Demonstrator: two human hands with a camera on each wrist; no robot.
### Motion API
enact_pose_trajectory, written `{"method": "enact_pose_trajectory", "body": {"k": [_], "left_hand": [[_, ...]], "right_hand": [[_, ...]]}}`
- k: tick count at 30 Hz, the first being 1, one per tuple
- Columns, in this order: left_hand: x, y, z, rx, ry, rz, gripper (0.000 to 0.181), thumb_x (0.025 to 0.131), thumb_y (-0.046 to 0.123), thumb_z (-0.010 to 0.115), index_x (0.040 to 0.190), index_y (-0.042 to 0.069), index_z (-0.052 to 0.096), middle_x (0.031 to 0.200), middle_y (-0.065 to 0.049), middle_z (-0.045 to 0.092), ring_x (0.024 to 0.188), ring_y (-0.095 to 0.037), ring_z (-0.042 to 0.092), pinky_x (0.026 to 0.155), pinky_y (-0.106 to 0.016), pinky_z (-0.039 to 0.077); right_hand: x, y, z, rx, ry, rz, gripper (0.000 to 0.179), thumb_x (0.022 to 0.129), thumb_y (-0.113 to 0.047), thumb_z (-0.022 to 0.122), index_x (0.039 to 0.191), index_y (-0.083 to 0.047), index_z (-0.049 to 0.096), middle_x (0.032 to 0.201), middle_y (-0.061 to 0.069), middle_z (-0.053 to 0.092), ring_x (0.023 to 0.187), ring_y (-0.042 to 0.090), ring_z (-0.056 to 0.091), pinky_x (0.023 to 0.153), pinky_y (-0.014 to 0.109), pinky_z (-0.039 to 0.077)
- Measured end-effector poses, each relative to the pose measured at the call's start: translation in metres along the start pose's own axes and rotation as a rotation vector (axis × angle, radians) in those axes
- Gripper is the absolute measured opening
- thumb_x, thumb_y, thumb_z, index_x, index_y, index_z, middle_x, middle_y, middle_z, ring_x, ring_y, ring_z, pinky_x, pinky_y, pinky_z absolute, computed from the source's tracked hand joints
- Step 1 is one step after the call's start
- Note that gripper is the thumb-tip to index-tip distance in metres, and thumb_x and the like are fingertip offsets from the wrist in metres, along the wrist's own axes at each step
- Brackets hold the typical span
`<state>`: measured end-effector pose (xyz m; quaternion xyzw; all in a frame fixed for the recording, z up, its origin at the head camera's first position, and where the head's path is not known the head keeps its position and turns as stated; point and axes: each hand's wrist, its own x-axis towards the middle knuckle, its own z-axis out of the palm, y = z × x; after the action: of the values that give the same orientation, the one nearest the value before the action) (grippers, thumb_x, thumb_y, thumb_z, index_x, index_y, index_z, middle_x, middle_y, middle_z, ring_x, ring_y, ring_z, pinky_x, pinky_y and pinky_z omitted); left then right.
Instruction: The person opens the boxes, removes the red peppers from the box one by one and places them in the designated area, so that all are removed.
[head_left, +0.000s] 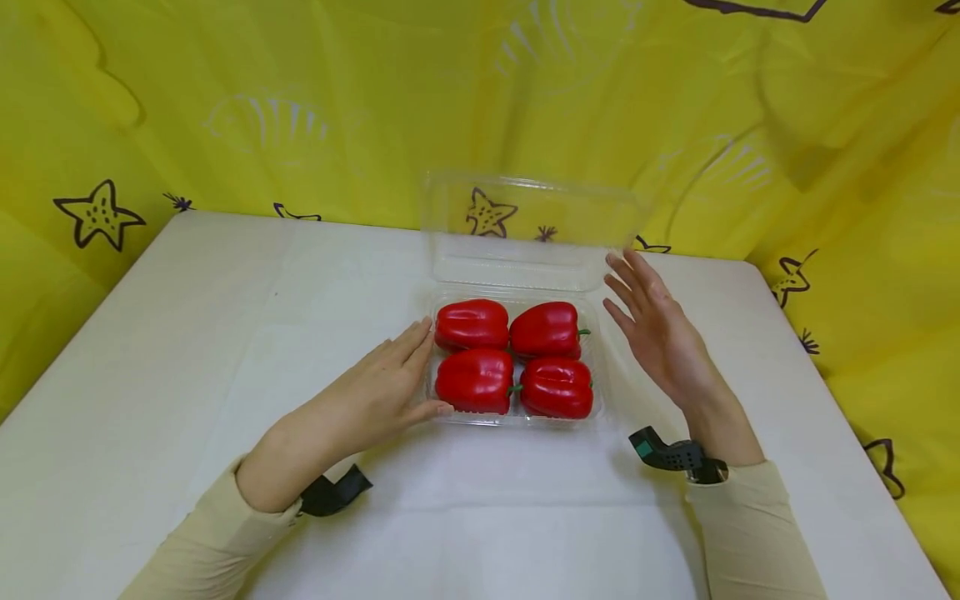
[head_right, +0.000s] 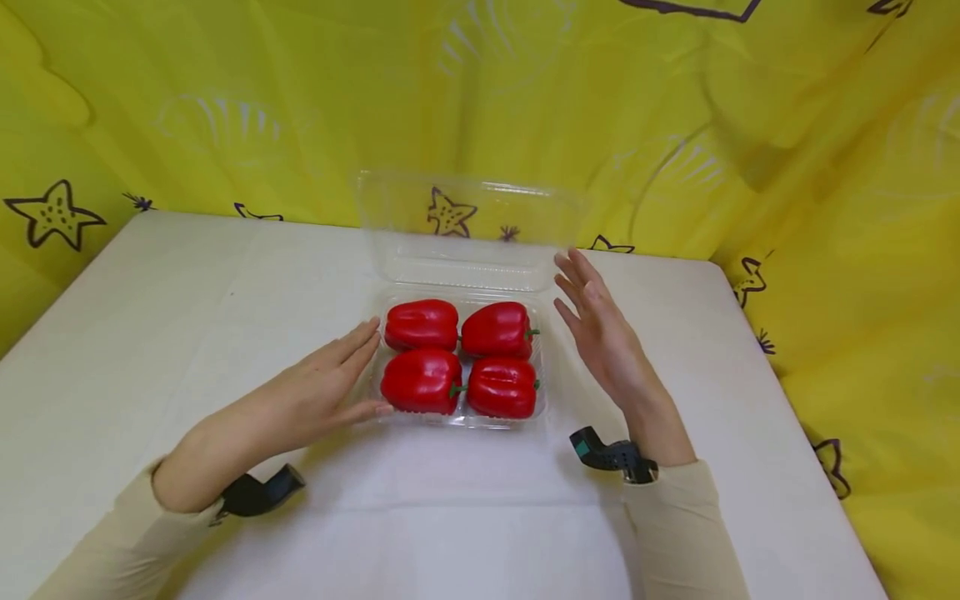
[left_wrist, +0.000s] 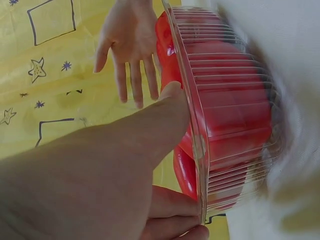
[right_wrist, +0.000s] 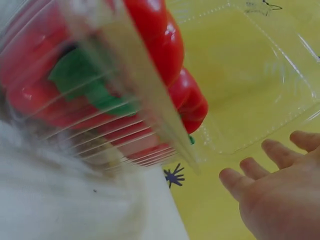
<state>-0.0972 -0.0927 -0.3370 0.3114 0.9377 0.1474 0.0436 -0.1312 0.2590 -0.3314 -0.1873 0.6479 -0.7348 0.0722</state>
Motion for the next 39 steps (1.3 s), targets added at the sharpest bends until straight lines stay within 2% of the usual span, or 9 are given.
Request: {"method": "enact_pose_trajectory", "body": {"k": [7,10,13,16,18,23,28,33,39], "left_hand": [[-0.002,0.001,-0.002,0.006,-0.002,0.014,0.092,0.089,0.046,0.070,0.148,-0.012,0.031,0.159,-0.026,0.030,0.146,-0.041,0.034,0.113,-0.051,0.039],[-0.001,0.001,-0.002,0.022,0.006,0.017,0.092,0.089,0.047,0.070,0.149,-0.012,0.031,0.159,-0.026,0.030,0.145,-0.041,0.035,0.113,-0.049,0.040],[-0.001,0.001,-0.002,0.035,0.012,0.014,0.093,0.089,0.048,0.070,0.149,-0.011,0.030,0.159,-0.026,0.030,0.146,-0.040,0.035,0.112,-0.048,0.041],[-0.001,0.001,-0.002,0.015,0.008,0.001,0.096,0.089,0.050,0.069,0.151,-0.010,0.027,0.160,-0.026,0.026,0.146,-0.040,0.034,0.114,-0.048,0.039],[-0.001,0.000,-0.002,-0.006,-0.004,-0.008,0.098,0.089,0.051,0.068,0.152,-0.009,0.024,0.161,-0.026,0.023,0.147,-0.040,0.033,0.115,-0.049,0.039],[-0.003,-0.001,-0.004,-0.013,-0.044,-0.008,0.098,0.090,0.052,0.067,0.153,-0.008,0.022,0.162,-0.024,0.021,0.148,-0.039,0.030,0.116,-0.051,0.036],[-0.006,-0.001,-0.006,-0.010,-0.053,0.009,0.096,0.090,0.051,0.068,0.153,-0.007,0.025,0.162,-0.024,0.023,0.148,-0.039,0.030,0.115,-0.053,0.036],[-0.008,0.001,-0.008,-0.010,-0.066,0.010,0.096,0.089,0.049,0.069,0.153,-0.008,0.025,0.161,-0.025,0.024,0.147,-0.040,0.032,0.114,-0.053,0.038],[-0.011,0.005,-0.010,-0.006,-0.090,-0.004,0.097,0.088,0.051,0.070,0.152,-0.007,0.027,0.162,-0.024,0.024,0.145,-0.040,0.036,0.114,-0.052,0.038]], "right_hand": [[0.000,0.009,-0.007,-0.009,-0.094,0.036,0.060,0.108,-0.033,0.028,0.161,-0.027,0.000,0.168,0.002,-0.007,0.154,0.034,-0.010,0.123,0.059,-0.008],[0.001,0.011,-0.010,-0.008,-0.112,0.051,0.058,0.108,-0.033,0.024,0.161,-0.028,0.001,0.168,0.004,-0.007,0.154,0.037,-0.008,0.125,0.056,-0.002],[0.001,0.011,-0.011,0.006,-0.087,0.058,0.056,0.108,-0.033,0.022,0.161,-0.027,0.006,0.167,0.008,-0.001,0.154,0.037,-0.001,0.127,0.043,0.015],[0.002,0.010,-0.011,0.004,-0.047,0.072,0.056,0.108,-0.033,0.023,0.161,-0.022,0.009,0.165,0.013,0.006,0.152,0.036,0.008,0.121,0.029,0.030],[0.004,0.010,-0.010,-0.008,-0.024,0.080,0.056,0.108,-0.033,0.025,0.161,-0.020,0.011,0.163,0.014,0.011,0.151,0.036,0.013,0.118,0.025,0.034],[0.006,0.012,-0.011,-0.039,0.013,0.096,0.054,0.109,-0.033,0.027,0.160,-0.021,0.016,0.155,0.009,0.025,0.147,0.035,0.023,0.114,0.022,0.038],[0.006,0.017,-0.016,0.027,0.035,0.158,0.054,0.108,-0.039,0.025,0.160,-0.023,0.018,0.149,0.006,0.034,0.140,0.026,0.040,0.108,0.024,0.046],[0.006,0.022,-0.020,0.090,0.039,0.211,0.057,0.108,-0.039,0.023,0.159,-0.014,0.018,0.152,0.010,0.034,0.137,0.024,0.046,0.107,0.028,0.048],[0.004,0.023,-0.021,0.075,0.046,0.276,0.060,0.108,-0.037,0.027,0.157,-0.003,0.016,0.157,0.018,0.028,0.131,0.019,0.052,0.105,0.028,0.050]]}}
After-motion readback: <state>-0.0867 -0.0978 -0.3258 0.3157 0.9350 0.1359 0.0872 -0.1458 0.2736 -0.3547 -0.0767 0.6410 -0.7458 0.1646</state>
